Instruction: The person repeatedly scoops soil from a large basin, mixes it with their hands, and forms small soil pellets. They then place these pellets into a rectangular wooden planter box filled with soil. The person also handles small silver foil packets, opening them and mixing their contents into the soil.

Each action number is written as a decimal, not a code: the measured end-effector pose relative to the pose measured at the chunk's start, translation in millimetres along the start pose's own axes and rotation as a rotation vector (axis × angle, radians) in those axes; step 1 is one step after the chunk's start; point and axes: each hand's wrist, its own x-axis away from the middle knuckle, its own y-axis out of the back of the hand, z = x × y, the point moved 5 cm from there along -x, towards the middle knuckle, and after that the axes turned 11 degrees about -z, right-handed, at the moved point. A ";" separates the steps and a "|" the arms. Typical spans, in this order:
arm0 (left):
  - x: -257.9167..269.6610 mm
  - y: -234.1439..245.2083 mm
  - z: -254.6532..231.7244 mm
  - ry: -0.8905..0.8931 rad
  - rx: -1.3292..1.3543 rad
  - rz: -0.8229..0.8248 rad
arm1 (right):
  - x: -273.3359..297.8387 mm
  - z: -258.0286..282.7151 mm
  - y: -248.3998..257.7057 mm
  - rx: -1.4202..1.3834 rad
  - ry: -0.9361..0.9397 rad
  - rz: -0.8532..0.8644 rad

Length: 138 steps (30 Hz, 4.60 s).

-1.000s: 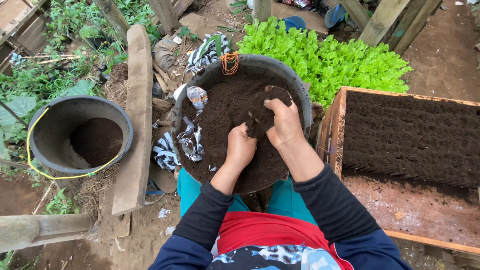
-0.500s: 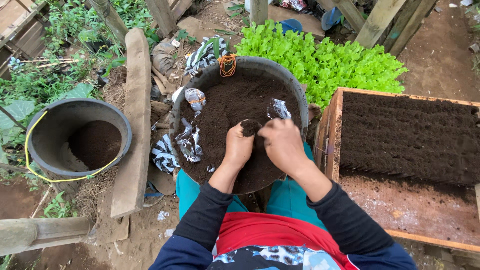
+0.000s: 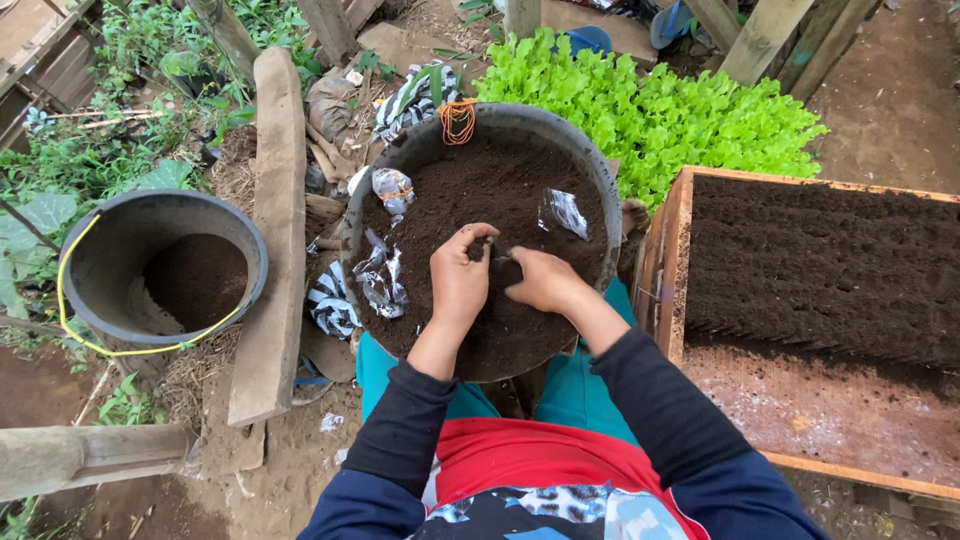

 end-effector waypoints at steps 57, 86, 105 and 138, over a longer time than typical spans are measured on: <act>16.3 -61.0 95.7 1.284 0.983 -0.182 | 10.9 57.3 90.0 -1.219 -0.012 -0.745; 36.7 -31.7 -3.8 -0.471 -0.373 -0.123 | 293.1 -398.0 201.6 -0.258 -0.720 -1.294; 42.8 -45.6 0.4 -0.509 -0.428 -0.129 | 297.2 -545.8 178.1 0.094 -0.987 -1.003; 32.9 19.9 -28.8 -0.302 0.043 -0.237 | 37.0 -43.7 99.7 0.115 0.330 -0.705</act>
